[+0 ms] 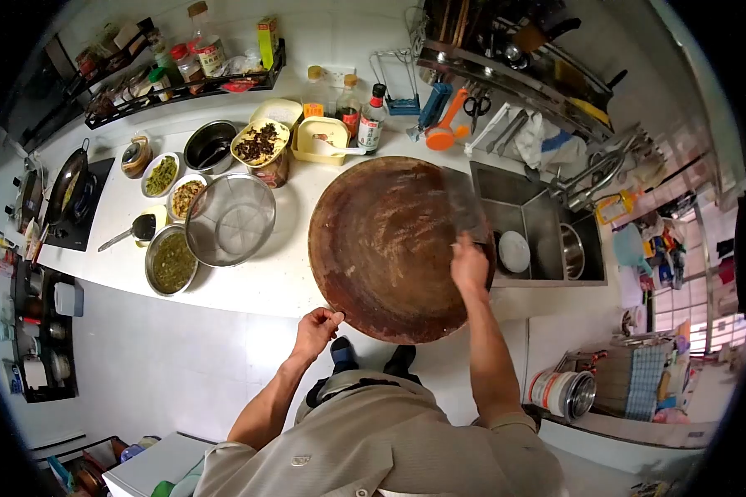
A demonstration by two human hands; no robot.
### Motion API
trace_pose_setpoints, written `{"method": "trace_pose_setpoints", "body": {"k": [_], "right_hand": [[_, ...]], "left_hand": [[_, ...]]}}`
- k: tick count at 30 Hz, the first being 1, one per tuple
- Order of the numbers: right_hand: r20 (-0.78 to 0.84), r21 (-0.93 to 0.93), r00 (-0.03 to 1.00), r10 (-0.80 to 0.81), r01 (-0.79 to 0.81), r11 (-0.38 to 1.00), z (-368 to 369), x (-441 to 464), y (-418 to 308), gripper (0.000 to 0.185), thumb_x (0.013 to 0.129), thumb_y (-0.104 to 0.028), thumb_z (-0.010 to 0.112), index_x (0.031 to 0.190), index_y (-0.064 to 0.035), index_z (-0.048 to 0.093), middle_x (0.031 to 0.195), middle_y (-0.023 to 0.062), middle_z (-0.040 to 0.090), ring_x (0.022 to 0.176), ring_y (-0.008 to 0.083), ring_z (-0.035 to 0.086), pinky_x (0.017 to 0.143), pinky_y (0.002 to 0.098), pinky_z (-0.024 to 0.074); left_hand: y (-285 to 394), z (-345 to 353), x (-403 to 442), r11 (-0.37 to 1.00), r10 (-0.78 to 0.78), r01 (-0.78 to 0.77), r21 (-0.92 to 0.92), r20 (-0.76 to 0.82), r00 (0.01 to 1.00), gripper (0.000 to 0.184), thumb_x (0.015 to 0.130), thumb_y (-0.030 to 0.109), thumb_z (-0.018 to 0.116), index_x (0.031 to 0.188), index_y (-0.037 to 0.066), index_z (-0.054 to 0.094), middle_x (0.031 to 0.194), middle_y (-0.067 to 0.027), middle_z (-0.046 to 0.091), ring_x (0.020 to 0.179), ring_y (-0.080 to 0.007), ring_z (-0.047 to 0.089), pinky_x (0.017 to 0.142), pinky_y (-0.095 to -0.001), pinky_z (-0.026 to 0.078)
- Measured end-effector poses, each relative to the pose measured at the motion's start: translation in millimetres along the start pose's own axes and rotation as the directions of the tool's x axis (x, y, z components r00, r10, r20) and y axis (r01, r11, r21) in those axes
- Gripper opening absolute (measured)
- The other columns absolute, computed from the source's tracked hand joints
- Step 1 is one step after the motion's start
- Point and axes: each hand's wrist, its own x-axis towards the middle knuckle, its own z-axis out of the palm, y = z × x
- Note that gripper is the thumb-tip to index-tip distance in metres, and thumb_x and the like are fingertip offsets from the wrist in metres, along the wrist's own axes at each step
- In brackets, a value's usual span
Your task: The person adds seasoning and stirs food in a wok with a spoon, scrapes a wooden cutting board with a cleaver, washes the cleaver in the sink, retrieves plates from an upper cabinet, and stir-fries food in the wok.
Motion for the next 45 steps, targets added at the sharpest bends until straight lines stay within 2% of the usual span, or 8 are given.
{"method": "trace_pose_setpoints", "body": {"k": [2, 12, 22, 24, 30, 36, 40, 45], "right_hand": [[-0.188, 0.015, 0.982, 0.027, -0.025, 1.0, 7, -2, 30, 0.047, 0.097, -0.016, 0.052, 0.142, -0.0027, 0.049, 0.082, 0.0262, 0.068, 0.072, 0.0387, 0.067, 0.064, 0.0476, 0.0532], [0.312, 0.197, 0.914, -0.258, 0.204, 0.959, -5, -83, -124, 0.046, 0.101, -0.025, 0.049, 0.145, -0.0099, 0.043, 0.112, 0.0324, 0.059, 0.091, 0.0491, 0.064, 0.076, 0.0556, 0.0527], [-0.081, 0.057, 0.98, 0.181, -0.176, 0.983, -11, -29, 26, 0.042, 0.098, -0.022, 0.055, 0.136, -0.0052, 0.056, 0.087, 0.027, 0.066, 0.081, 0.0434, 0.063, 0.071, 0.0523, 0.0494], [-0.092, 0.046, 0.993, 0.068, -0.064, 0.997, -11, -48, 9, 0.042, 0.098, -0.021, 0.054, 0.136, -0.0051, 0.055, 0.089, 0.0272, 0.066, 0.082, 0.0436, 0.063, 0.071, 0.0515, 0.0503], [0.325, 0.147, 0.925, -0.199, 0.159, 0.976, -15, -83, -111, 0.046, 0.102, -0.028, 0.048, 0.145, -0.0119, 0.043, 0.12, 0.0347, 0.057, 0.09, 0.051, 0.064, 0.078, 0.0559, 0.0534], [0.09, 0.058, 0.987, -0.137, 0.132, 0.99, 4, -40, -36, 0.044, 0.098, -0.024, 0.054, 0.138, -0.0068, 0.051, 0.101, 0.0303, 0.065, 0.079, 0.0433, 0.067, 0.071, 0.0518, 0.0547], [0.047, 0.078, 0.987, 0.152, -0.156, 0.985, -14, -14, 22, 0.046, 0.101, -0.027, 0.051, 0.14, -0.003, 0.048, 0.097, 0.0274, 0.066, 0.082, 0.042, 0.065, 0.071, 0.0506, 0.0529], [0.028, 0.155, 0.995, -0.092, 0.087, 0.984, -35, -98, -15, 0.043, 0.099, -0.023, 0.053, 0.14, -0.0098, 0.05, 0.102, 0.0282, 0.064, 0.083, 0.0434, 0.065, 0.071, 0.0511, 0.0529]], "left_hand": [[0, -1, 0, 1.0, 0.009, -0.009, -0.016, 0.016, 1.0, 0.03, 0.092, 0.032, 0.073, 0.084, 0.005, 0.061, 0.07, -0.0008, 0.059, 0.062, -0.0109, 0.055, 0.057, -0.0262, 0.046], [7, -4, -1, 1.0, -0.02, 0.019, 0.025, 0.023, 1.0, 0.03, 0.09, 0.031, 0.075, 0.082, 0.006, 0.06, 0.07, -0.0001, 0.058, 0.061, -0.01, 0.054, 0.057, -0.0255, 0.047], [1, -3, 0, 1.0, -0.019, 0.019, 0.004, 0.019, 1.0, 0.032, 0.089, 0.035, 0.076, 0.085, 0.007, 0.061, 0.07, -0.0003, 0.059, 0.06, -0.0096, 0.055, 0.056, -0.025, 0.046], [1, -4, 1, 1.0, -0.016, 0.016, 0.012, 0.04, 0.999, 0.031, 0.089, 0.034, 0.075, 0.085, 0.007, 0.061, 0.07, -0.0006, 0.059, 0.061, -0.0098, 0.055, 0.057, -0.0251, 0.046], [3, -7, 4, 0.999, -0.024, 0.022, 0.037, 0.04, 0.999, 0.035, 0.089, 0.036, 0.075, 0.083, 0.005, 0.06, 0.069, -0.0014, 0.057, 0.06, -0.0108, 0.054, 0.056, -0.0258, 0.046], [3, -3, 0, 0.999, -0.035, 0.035, 0.008, 0.022, 0.999, 0.034, 0.089, 0.034, 0.076, 0.082, 0.005, 0.06, 0.069, -0.0013, 0.058, 0.06, -0.0109, 0.053, 0.056, -0.026, 0.046], [-4, -5, 2, 1.0, -0.024, 0.024, 0.014, 0.03, 0.999, 0.031, 0.09, 0.034, 0.075, 0.086, 0.006, 0.062, 0.069, -0.0007, 0.059, 0.06, -0.0103, 0.055, 0.056, -0.0253, 0.046], [-3, -5, 2, 0.999, -0.028, 0.028, -0.021, 0.015, 1.0, 0.034, 0.088, 0.035, 0.077, 0.082, 0.005, 0.061, 0.068, -0.0015, 0.058, 0.058, -0.0106, 0.053, 0.054, -0.0255, 0.046]]}}
